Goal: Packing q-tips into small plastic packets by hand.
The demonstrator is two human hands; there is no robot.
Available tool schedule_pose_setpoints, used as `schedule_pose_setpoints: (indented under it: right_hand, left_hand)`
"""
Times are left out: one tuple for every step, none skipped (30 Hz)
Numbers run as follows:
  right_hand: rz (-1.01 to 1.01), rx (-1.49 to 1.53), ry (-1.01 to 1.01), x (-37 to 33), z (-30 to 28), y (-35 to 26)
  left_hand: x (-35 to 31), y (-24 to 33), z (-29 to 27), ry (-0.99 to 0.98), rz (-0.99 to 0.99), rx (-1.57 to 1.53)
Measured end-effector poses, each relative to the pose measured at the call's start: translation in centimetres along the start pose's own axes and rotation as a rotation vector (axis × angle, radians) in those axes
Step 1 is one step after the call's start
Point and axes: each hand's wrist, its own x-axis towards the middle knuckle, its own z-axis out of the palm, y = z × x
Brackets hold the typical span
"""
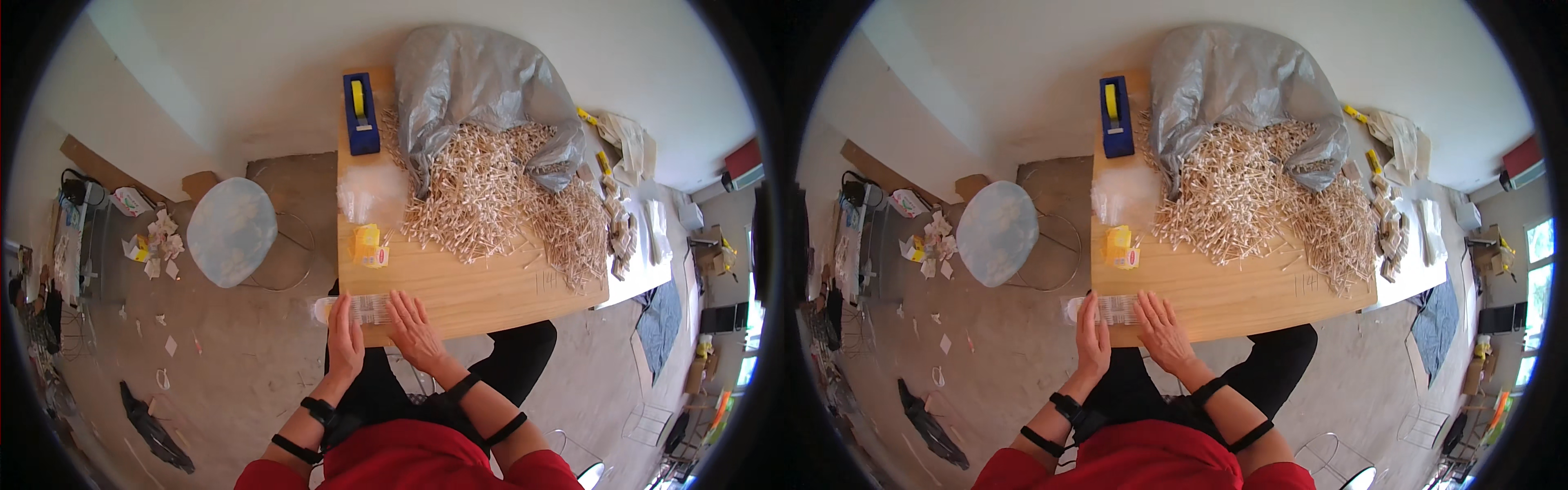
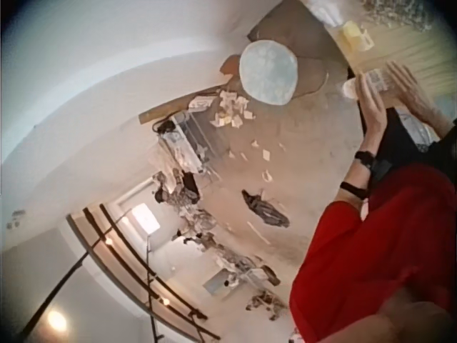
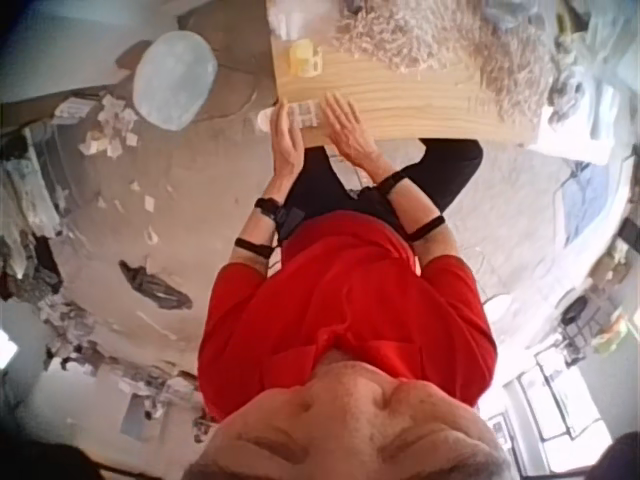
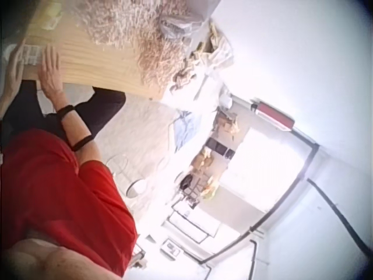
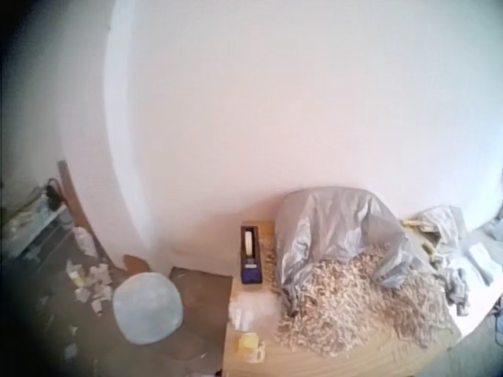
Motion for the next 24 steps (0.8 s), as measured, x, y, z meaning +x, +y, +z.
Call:
schedule_pose_setpoints:
  right_hand:
    - [-0.013, -0.006, 0.003, 0.2, 0.4, 0.1]
    - [0.017, -0.053, -0.012, 0.6, 1.3, 0.7]
    - [0.048, -0.096, -0.026, 0.9, 2.1, 1.1]
    - [0.039, -0.101, -0.022, 1.1, 2.5, 1.3]
    - [0.045, -0.120, -0.012, 1.3, 2.7, 1.6]
    - [0.046, -0.137, -0.010, 1.4, 2.8, 1.6]
    - [0.036, -0.140, -0.012, 1.4, 3.0, 1.4]
    - [0.043, -0.145, -0.017, 1.4, 3.2, 1.2]
    - [0.049, -0.151, -0.024, 1.4, 3.3, 1.1]
    - [0.048, -0.156, -0.023, 1.3, 3.3, 1.1]
    - [0.058, -0.155, -0.022, 1.3, 3.4, 1.1]
    - [0.071, -0.154, -0.019, 1.2, 3.5, 1.3]
    - [0.071, -0.157, -0.014, 1.2, 3.7, 1.4]
    - [0.061, -0.163, -0.007, 1.2, 3.9, 1.5]
    - [0.054, -0.168, -0.002, 1.0, 4.0, 1.7]
    - [0.058, -0.169, 0.001, 1.0, 3.8, 1.7]
    - [0.053, -0.074, 0.031, 1.1, 3.6, 1.8]
    - [0.056, 0.023, 0.060, 0.9, 3.6, 1.9]
    - [0.070, 0.025, 0.062, 0.3, 3.4, 2.1]
    - [0.124, 0.049, 0.147, -0.6, 3.0, 2.5]
    - [0.173, 0.072, 0.228, -1.4, 2.5, 2.6]
    - [0.178, 0.074, 0.219, -2.4, 2.1, 2.4]
    - [0.217, 0.066, 0.282, -3.6, 1.8, 1.8]
    - [0.263, 0.052, 0.349, -4.7, 1.5, 1.5]
  left_hand:
    - [-1.0, 0.0, -0.5, -0.039, -0.018, 0.005]
    - [-1.9, 0.1, -0.7, -0.025, -0.015, 0.005]
    - [-2.9, 0.2, -0.8, -0.088, 0.002, 0.046]
    - [-3.9, 0.3, -0.8, -0.154, 0.022, 0.083]
    - [-4.8, 0.2, -0.7, -0.233, 0.057, 0.129]
    - [-5.4, 0.4, -0.4, -0.221, 0.053, 0.129]
    - [-5.9, 0.6, -0.1, -0.284, 0.062, 0.219]
    - [-6.1, 0.7, 0.3, -0.348, 0.071, 0.308]
    - [-6.2, 0.3, 1.0, -0.391, 0.061, 0.395]
    - [-5.4, 1.1, 1.2, -0.388, 0.063, 0.391]
    - [-4.2, 1.7, 1.6, -0.417, 0.069, 0.458]
    - [-3.2, 2.2, 1.8, -0.447, 0.078, 0.524]
    - [-2.5, 2.0, 2.2, -0.444, 0.083, 0.524]
    - [-1.9, 1.2, 3.0, -0.455, 0.096, 0.583]
    - [-1.6, 0.4, 4.0, -0.470, 0.108, 0.640]
    - [-1.5, -0.5, 4.7, -0.472, 0.113, 0.640]
    - [-1.5, -1.4, 5.3, -0.412, 0.158, 0.673]
    - [-1.5, -1.7, 5.3, -0.359, 0.205, 0.704]
    - [-1.6, -1.8, 5.4, -0.371, 0.212, 0.700]
    - [-1.6, -1.9, 5.7, -0.388, 0.200, 0.709]
    - [-1.5, -1.8, 5.7, -0.402, 0.181, 0.717]
    - [-1.7, -1.8, 5.8, -0.409, 0.175, 0.713]
    - [-1.8, -2.0, 5.7, -0.391, 0.164, 0.747]
    - [-1.6, -1.8, 5.6, -0.375, 0.162, 0.777]
